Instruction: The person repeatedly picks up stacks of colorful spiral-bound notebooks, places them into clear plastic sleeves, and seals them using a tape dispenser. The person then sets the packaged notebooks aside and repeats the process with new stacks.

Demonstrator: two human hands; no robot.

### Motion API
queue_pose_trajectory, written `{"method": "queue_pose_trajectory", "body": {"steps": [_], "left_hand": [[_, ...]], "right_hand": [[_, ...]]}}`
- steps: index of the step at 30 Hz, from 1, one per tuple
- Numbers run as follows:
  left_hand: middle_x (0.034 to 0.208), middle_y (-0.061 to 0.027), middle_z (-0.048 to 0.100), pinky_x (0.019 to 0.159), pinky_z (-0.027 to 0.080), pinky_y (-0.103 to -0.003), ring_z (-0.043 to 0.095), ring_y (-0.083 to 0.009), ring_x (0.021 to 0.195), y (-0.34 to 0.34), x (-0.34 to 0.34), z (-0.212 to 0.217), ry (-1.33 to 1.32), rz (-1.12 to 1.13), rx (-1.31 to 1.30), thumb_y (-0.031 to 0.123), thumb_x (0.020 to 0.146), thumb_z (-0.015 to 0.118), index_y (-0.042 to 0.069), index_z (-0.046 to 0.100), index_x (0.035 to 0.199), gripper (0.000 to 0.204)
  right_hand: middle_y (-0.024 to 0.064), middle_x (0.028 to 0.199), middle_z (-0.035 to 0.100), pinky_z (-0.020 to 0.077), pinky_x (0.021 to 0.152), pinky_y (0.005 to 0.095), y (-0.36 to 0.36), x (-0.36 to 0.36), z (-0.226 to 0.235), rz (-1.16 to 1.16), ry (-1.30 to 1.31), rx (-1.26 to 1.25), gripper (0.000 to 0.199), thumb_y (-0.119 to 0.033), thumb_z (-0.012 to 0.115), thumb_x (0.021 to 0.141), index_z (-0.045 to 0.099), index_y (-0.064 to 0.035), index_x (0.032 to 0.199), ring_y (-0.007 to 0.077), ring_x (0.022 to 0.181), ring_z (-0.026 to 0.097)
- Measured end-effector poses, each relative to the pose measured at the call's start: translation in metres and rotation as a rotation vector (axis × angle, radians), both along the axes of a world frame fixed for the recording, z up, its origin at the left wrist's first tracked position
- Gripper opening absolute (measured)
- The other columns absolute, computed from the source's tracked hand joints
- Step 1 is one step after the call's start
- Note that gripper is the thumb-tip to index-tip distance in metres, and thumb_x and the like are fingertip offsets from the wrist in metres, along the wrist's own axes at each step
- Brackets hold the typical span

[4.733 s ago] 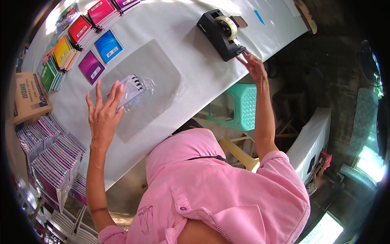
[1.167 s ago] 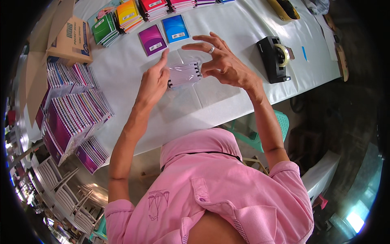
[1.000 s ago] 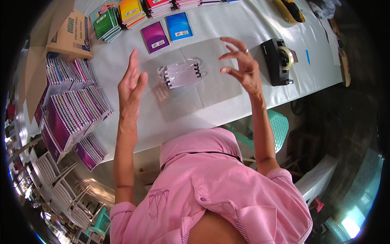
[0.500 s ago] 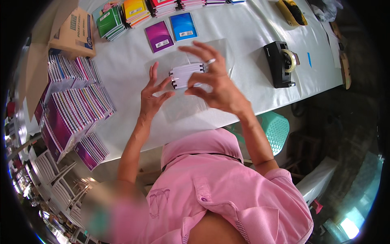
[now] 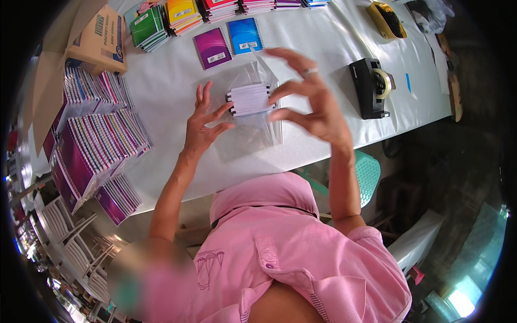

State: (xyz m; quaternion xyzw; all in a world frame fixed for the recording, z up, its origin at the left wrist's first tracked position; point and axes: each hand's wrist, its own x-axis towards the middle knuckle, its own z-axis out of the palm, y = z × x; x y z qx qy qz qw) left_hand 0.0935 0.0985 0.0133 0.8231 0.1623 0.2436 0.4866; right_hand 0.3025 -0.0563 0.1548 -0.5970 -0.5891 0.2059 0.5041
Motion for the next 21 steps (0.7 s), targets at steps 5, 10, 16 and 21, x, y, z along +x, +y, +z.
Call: {"method": "queue_pose_trajectory", "body": {"steps": [5,10,16,21], "left_hand": [[0.155,-0.0086,0.027,0.114,0.028,-0.046,0.015,-0.0345,0.145,0.011,0.018,0.018,0.036,-0.118,0.327,0.018,0.059,0.085,0.022,0.07,0.114,0.057],[0.154,-0.0104,0.029,0.114,0.029,-0.046,0.018,-0.0359,0.144,0.01,0.027,0.022,0.041,-0.128,0.339,0.015,0.056,0.086,0.025,0.072,0.112,0.059],[0.154,-0.0123,0.029,0.112,0.032,-0.045,0.02,-0.0369,0.143,0.009,0.026,0.023,0.04,-0.099,0.354,0.014,0.056,0.086,0.023,0.072,0.112,0.058],[0.154,-0.0133,0.028,0.112,0.032,-0.046,0.019,-0.0368,0.144,0.005,0.022,0.022,0.023,-0.044,0.271,0.014,0.057,0.086,0.021,0.072,0.112,0.057]], "right_hand": [[0.0081,0.145,0.04,0.0281,0.111,0.0508,-0.029,0.032,-0.071,-0.15,-0.058,-0.136,0.04,-0.03,0.085,0.06,0.074,-0.02,0.097,0.0306,0.134,0.032],[0.0069,0.147,0.038,0.0278,0.111,0.0487,-0.02,0.014,-0.121,-0.1,-0.006,-0.16,0.053,-0.037,0.084,0.059,0.072,-0.0258,0.109,0.0332,0.133,0.031],[0.0121,0.151,0.029,0.0259,0.111,0.0525,-0.025,0.008,-0.121,-0.195,0.088,-0.11,0.068,-0.045,0.085,0.055,0.067,-0.0264,0.118,0.0356,0.137,0.027],[0.013,0.152,0.027,0.0264,0.11,0.0532,-0.024,0.006,-0.129,-0.171,0.047,-0.073,0.072,-0.048,0.085,0.053,0.067,-0.0263,0.119,0.036,0.138,0.027]]}}
